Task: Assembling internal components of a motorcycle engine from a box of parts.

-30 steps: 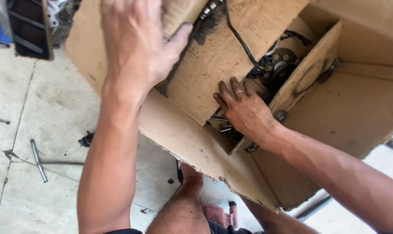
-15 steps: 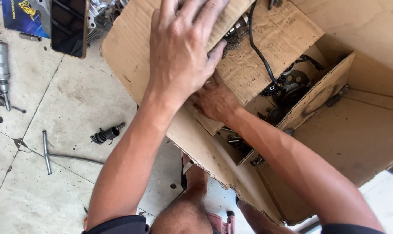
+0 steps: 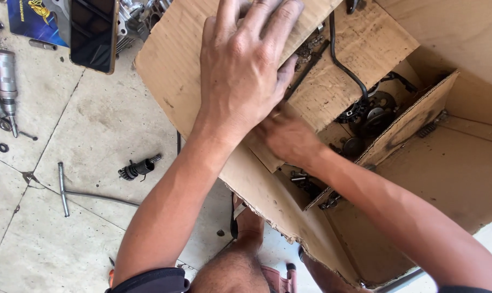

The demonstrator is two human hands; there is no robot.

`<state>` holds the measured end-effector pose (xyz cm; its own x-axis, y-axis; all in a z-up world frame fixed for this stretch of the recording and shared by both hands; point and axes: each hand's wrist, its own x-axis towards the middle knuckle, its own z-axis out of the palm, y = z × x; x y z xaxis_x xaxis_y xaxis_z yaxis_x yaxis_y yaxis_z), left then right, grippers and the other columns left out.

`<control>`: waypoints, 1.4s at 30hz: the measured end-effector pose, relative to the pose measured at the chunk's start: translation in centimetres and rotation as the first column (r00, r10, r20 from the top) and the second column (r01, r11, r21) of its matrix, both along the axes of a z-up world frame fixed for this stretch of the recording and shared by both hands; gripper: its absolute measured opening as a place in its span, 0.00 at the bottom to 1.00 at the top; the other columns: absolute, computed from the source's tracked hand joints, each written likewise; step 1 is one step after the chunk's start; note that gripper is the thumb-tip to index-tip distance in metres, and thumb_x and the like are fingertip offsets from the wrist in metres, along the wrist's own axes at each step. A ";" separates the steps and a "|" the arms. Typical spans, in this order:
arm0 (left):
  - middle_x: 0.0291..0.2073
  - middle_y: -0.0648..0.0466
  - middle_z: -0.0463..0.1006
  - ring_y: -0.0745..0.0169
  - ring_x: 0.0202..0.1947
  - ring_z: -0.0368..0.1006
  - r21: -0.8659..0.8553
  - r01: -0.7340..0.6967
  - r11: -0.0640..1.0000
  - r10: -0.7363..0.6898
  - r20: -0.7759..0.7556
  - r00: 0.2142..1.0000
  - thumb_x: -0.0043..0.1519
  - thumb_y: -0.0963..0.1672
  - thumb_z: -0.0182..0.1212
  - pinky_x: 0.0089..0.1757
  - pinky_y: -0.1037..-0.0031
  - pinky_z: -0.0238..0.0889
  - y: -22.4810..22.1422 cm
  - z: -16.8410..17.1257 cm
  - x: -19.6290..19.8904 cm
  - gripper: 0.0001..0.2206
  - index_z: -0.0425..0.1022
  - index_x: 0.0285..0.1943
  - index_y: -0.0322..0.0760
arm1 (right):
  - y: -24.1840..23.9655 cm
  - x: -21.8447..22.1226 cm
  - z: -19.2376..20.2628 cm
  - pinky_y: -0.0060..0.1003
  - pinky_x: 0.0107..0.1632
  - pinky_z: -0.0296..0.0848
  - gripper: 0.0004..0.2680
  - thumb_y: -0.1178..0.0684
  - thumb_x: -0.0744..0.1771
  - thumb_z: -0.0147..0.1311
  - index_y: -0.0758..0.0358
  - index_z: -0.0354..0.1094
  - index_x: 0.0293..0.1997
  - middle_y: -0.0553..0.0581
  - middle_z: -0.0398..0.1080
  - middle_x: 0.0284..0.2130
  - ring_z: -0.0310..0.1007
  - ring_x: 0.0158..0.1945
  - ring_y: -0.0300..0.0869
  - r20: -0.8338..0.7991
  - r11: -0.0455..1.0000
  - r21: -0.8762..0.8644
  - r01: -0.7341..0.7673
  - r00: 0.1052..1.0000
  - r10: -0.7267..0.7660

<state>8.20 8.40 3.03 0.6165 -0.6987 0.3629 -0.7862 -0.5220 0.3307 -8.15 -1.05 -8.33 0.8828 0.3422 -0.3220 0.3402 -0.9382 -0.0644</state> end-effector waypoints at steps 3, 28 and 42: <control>0.58 0.54 0.77 0.56 0.53 0.69 0.027 0.001 1.000 -0.002 0.007 1.000 0.57 0.47 0.82 0.48 0.64 0.68 0.1 -0.1 -0.1 0.31 0.70 0.67 0.45 | 2.4 1.0 -1.8 0.52 0.70 0.60 0.16 0.53 0.65 0.48 0.60 0.67 0.60 0.57 0.68 0.63 0.66 0.63 0.52 -0.118 0.979 0.167 -0.120 0.983 0.141; 0.60 0.54 0.74 0.57 0.49 0.67 -0.030 0.017 0.999 -0.018 -0.029 0.999 0.52 0.45 0.82 0.48 0.63 0.67 0.0 0.3 0.1 0.28 0.77 0.61 0.42 | -1.4 1.7 -0.1 0.69 0.73 0.31 0.34 0.25 0.65 0.45 0.57 0.48 0.75 0.66 0.44 0.74 0.44 0.73 0.64 -0.138 0.990 0.128 0.064 0.989 -0.046; 0.61 0.54 0.74 0.56 0.50 0.67 -0.016 0.019 1.000 -0.020 -0.038 0.999 0.52 0.45 0.82 0.48 0.64 0.67 -0.1 -0.4 0.2 0.27 0.77 0.62 0.42 | -1.6 2.3 0.1 0.67 0.74 0.37 0.42 0.20 0.62 0.51 0.59 0.39 0.77 0.67 0.43 0.75 0.43 0.76 0.61 -0.104 0.933 0.290 0.211 0.977 -0.188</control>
<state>8.45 8.29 2.59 0.6167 -0.7049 0.3504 -0.7826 -0.5013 0.3690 -5.84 -2.70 -8.22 0.9206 0.2516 -0.2986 0.1318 -0.9201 -0.3690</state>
